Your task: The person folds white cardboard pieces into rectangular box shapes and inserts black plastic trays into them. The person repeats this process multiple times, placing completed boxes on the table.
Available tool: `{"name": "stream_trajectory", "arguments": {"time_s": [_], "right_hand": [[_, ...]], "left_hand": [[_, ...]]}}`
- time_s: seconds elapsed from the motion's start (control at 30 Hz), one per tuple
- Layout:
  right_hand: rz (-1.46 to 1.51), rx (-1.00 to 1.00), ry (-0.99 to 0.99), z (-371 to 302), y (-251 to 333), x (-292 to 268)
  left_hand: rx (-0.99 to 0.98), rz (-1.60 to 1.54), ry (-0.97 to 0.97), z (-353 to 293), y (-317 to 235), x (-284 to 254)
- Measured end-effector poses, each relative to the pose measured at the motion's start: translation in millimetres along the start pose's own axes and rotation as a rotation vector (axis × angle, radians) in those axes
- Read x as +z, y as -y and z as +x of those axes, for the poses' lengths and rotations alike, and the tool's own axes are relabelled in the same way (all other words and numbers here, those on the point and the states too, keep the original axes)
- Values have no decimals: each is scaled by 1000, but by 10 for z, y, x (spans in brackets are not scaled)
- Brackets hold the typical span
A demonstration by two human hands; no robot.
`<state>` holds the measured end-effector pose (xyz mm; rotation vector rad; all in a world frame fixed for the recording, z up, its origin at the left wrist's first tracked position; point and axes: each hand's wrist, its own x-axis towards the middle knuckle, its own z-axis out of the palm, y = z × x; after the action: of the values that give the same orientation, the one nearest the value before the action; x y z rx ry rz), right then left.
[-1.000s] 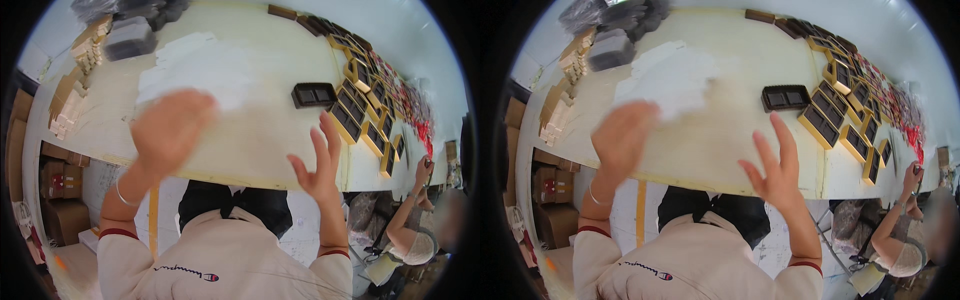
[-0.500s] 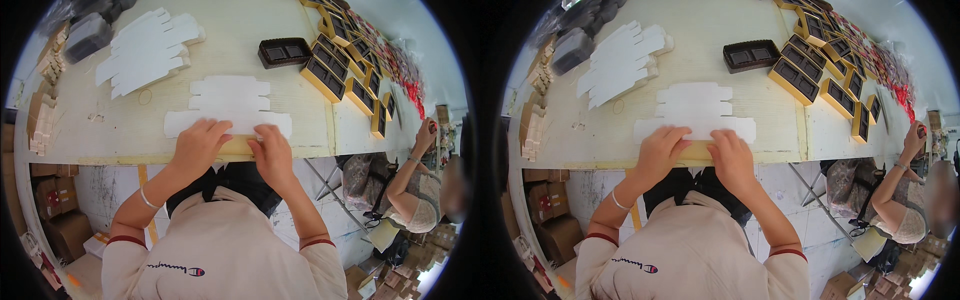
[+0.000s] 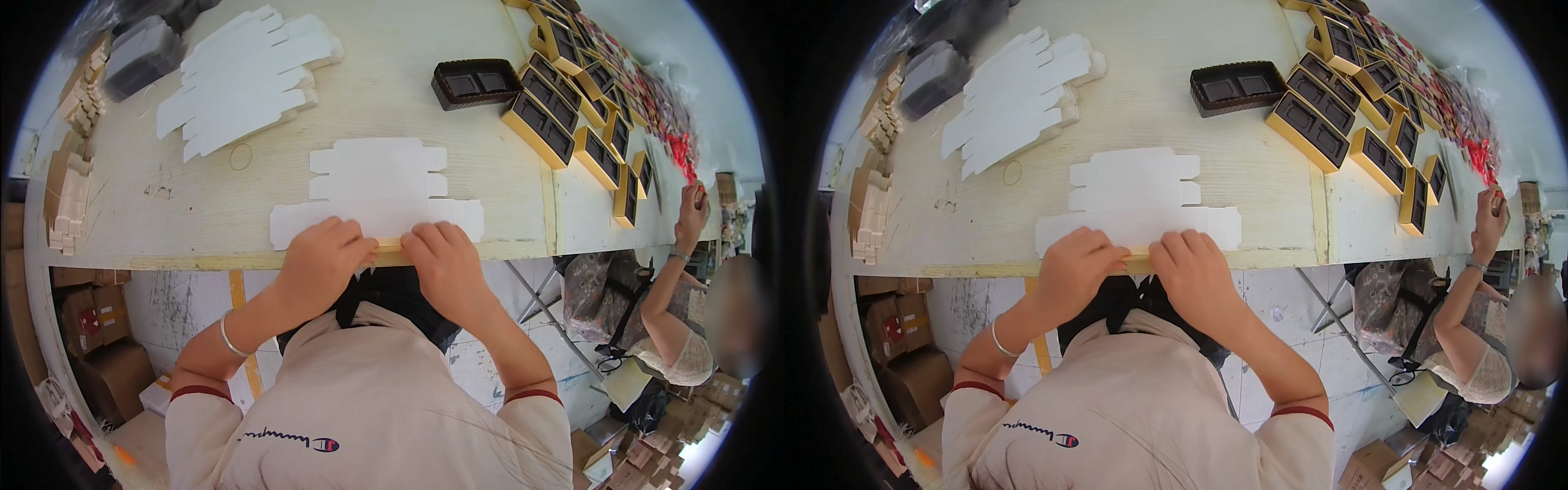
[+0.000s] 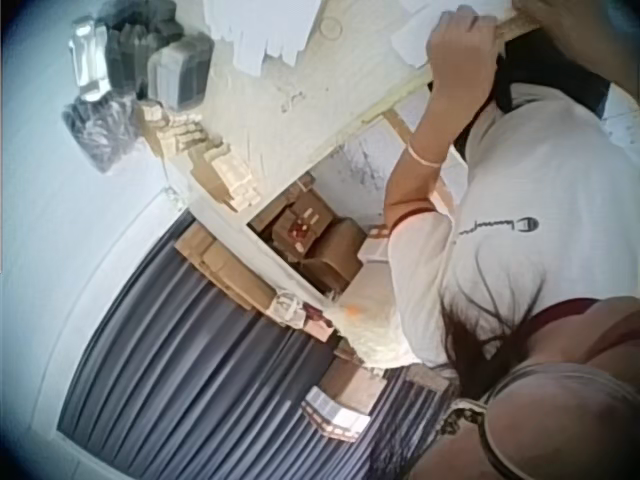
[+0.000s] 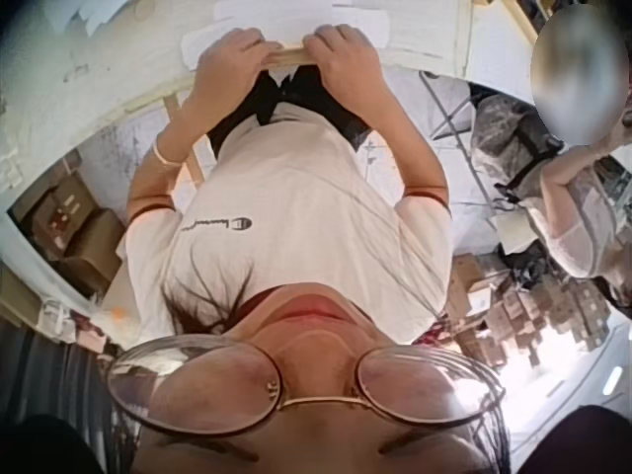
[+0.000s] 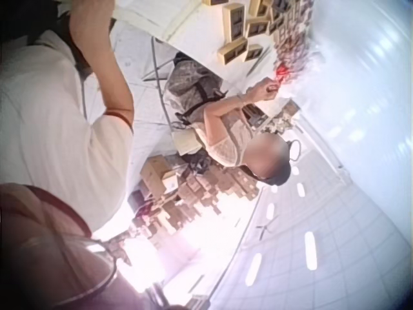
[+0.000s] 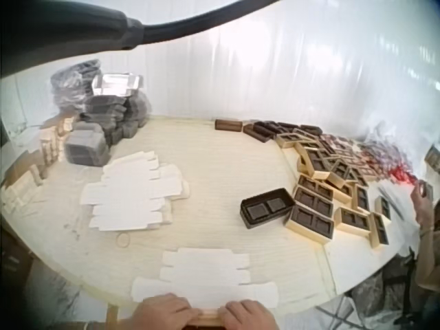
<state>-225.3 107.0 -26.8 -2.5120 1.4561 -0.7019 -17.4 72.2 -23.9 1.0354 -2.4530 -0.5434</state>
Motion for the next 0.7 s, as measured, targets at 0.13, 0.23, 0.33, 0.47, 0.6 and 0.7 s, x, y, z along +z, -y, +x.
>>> {"name": "stream_trajectory", "arguments": {"time_s": [0.13,0.23,0.33,0.47,0.6,0.7], "right_hand": [[113,166,162,224,-61,-58],[239,333,267,295,-25,-123],[789,554,257,281,157,-77],[1271,414,20,99,281,79],[111,-172,-102,-124,-18,-214],[-66,-312,-38,-278,-148,-37]], "left_hand": [[59,93,-44,201,84,-33],[-14,315,-239,233,-98,-200],[-330,-132,-83,162,-100,-194],[-361,-119,32,327,72,-219],[-169,-99,52,418,249,-272],[-54,-105,68,552,255,-233]]}}
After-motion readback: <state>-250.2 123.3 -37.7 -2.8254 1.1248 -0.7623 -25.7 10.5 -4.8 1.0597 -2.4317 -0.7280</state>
